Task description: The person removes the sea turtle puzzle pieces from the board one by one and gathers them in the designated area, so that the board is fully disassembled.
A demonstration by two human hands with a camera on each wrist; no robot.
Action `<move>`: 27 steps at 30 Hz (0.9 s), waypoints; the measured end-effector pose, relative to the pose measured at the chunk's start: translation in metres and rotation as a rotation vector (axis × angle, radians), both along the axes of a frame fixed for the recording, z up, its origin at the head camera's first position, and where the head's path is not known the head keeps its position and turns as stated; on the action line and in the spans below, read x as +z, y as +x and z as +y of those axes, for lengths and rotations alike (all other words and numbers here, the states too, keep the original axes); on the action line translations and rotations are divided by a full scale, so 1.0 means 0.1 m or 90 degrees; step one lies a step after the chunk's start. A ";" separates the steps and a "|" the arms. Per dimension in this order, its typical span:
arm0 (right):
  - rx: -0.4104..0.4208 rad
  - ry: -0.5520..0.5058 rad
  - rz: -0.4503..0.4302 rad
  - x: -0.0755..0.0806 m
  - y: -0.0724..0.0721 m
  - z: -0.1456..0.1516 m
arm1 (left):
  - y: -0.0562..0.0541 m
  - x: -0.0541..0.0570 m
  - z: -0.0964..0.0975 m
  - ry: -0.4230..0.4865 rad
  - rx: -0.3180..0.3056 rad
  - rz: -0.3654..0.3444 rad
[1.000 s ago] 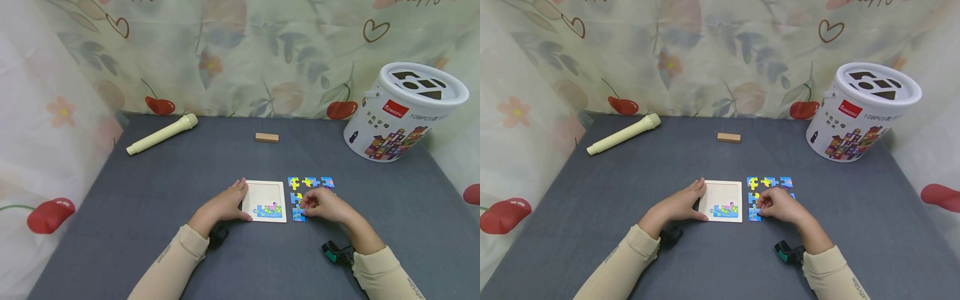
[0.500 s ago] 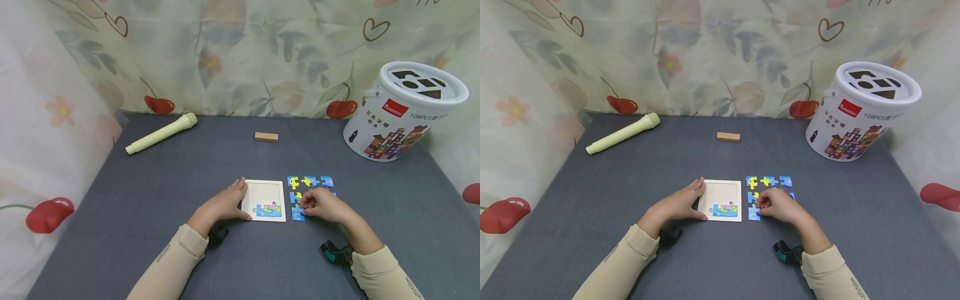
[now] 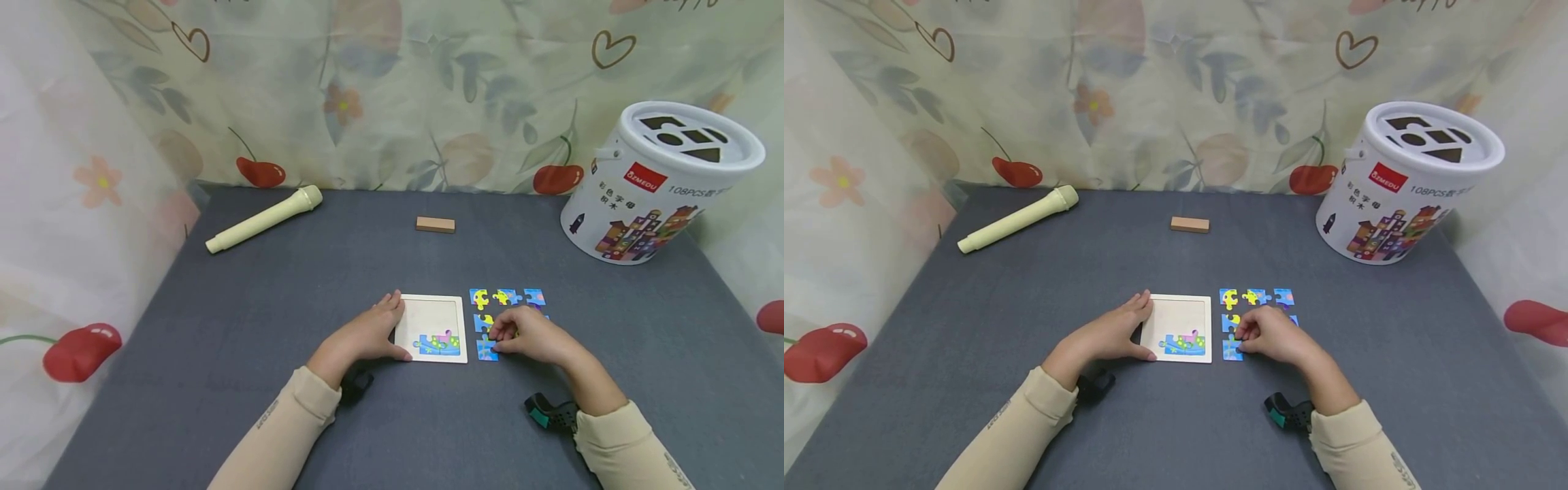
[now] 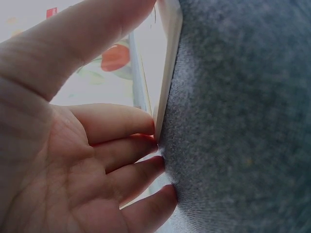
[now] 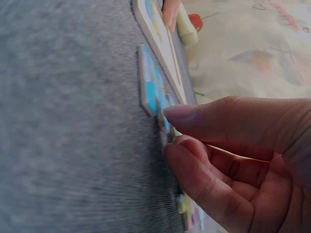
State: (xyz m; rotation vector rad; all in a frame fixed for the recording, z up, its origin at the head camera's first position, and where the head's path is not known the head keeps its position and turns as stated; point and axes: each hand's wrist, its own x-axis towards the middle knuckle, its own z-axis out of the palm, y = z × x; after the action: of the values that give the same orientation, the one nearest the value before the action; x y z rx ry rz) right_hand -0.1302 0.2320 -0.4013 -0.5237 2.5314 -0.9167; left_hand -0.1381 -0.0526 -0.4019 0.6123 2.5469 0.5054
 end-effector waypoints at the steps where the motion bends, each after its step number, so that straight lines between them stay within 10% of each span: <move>1: -0.001 0.002 0.001 0.01 0.00 0.00 | 0.00 0.00 0.00 0.001 0.001 -0.001; 16: 0.027 -0.019 0.031 0.05 -0.19 -0.40 | 0.00 -0.03 0.00 0.010 0.009 -0.011; 27: 0.095 -0.116 -0.068 0.04 -0.37 -0.73 | -0.02 -0.01 -0.01 0.008 0.004 -0.017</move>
State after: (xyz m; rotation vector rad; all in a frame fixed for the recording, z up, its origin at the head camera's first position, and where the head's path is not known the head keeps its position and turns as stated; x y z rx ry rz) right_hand -0.1674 0.1595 -0.3969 -0.6890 2.2920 -1.0943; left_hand -0.1401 -0.0540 -0.4026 0.5992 2.5235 0.5280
